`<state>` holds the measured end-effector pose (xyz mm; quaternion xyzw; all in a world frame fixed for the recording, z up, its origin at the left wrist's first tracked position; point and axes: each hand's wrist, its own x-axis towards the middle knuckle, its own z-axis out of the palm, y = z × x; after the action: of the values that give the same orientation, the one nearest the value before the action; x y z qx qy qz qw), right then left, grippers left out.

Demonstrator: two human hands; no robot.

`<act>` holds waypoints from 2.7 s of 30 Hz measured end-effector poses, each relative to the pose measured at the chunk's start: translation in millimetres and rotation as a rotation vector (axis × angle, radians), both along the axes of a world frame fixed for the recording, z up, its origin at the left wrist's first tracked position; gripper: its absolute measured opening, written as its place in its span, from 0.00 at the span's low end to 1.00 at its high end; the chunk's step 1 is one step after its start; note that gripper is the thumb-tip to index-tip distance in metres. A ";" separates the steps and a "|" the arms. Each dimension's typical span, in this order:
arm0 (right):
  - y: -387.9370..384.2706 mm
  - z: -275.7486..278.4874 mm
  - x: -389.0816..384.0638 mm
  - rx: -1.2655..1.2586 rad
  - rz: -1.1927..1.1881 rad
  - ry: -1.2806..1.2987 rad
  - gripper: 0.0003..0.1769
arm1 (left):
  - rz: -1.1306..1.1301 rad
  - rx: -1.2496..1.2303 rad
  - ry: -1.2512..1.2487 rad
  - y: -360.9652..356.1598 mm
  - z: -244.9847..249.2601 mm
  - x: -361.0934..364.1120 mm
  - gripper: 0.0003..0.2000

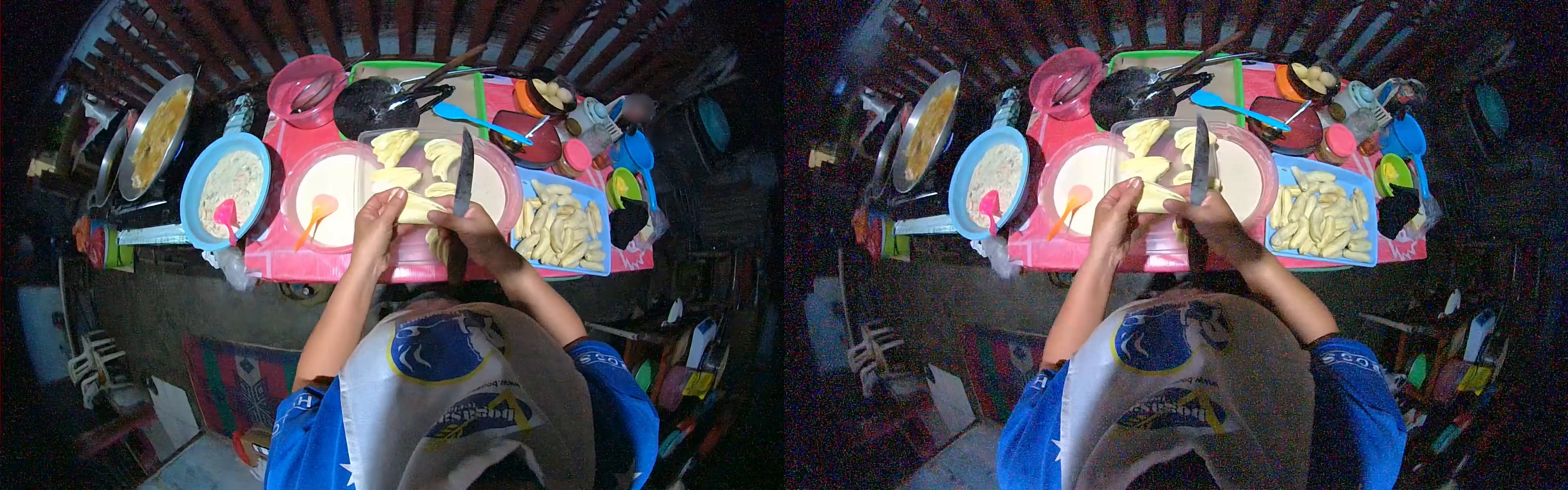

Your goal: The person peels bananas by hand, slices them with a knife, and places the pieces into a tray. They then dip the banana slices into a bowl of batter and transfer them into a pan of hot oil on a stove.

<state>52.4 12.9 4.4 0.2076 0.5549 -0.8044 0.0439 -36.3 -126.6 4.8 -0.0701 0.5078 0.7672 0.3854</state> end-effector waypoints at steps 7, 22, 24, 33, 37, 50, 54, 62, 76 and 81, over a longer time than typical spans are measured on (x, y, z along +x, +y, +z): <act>-2.8 2.8 -3.6 -0.030 0.020 -0.023 0.14 | 0.094 0.000 0.092 1.9 -1.7 4.9 0.13; -1.2 1.9 -58.6 0.012 0.053 -0.083 0.09 | 0.071 -0.029 0.029 0.5 -19.6 -46.3 0.10; 1.9 0.9 -79.5 0.014 0.051 -0.131 0.11 | 0.086 -0.046 0.044 4.1 -28.1 -66.3 0.10; 12.8 -61.0 -176.7 0.160 -0.035 -0.110 0.11 | 0.192 -0.096 0.106 23.2 -70.9 -148.2 0.13; 6.9 -59.2 -185.8 0.423 -0.098 -0.195 0.13 | 0.231 -0.246 0.255 24.8 -92.6 -157.9 0.14; 6.8 -62.4 -158.6 1.173 -0.006 -0.013 0.22 | -0.182 -0.787 1.074 10.9 -88.6 -129.0 0.16; 10.0 -31.2 -79.2 1.112 -0.035 0.064 0.22 | 0.013 -0.592 1.278 29.6 -52.6 -110.7 0.16; 97.6 -19.1 129.9 0.867 -0.283 -0.339 0.23 | -0.345 -0.209 1.099 141.1 -8.1 -4.2 0.05; 188.3 -72.6 281.3 0.875 -0.446 -0.559 0.14 | -1.050 -0.919 1.362 341.6 -192.4 75.5 0.33; 211.0 -52.1 256.1 0.309 -0.672 -0.157 0.11 | -1.138 -0.557 0.706 311.0 -91.7 51.8 0.24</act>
<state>308.6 223.9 -47.6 0.4433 0.5656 -0.6624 -0.2118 15.4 184.4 -86.9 0.3613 0.7364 0.2670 0.5059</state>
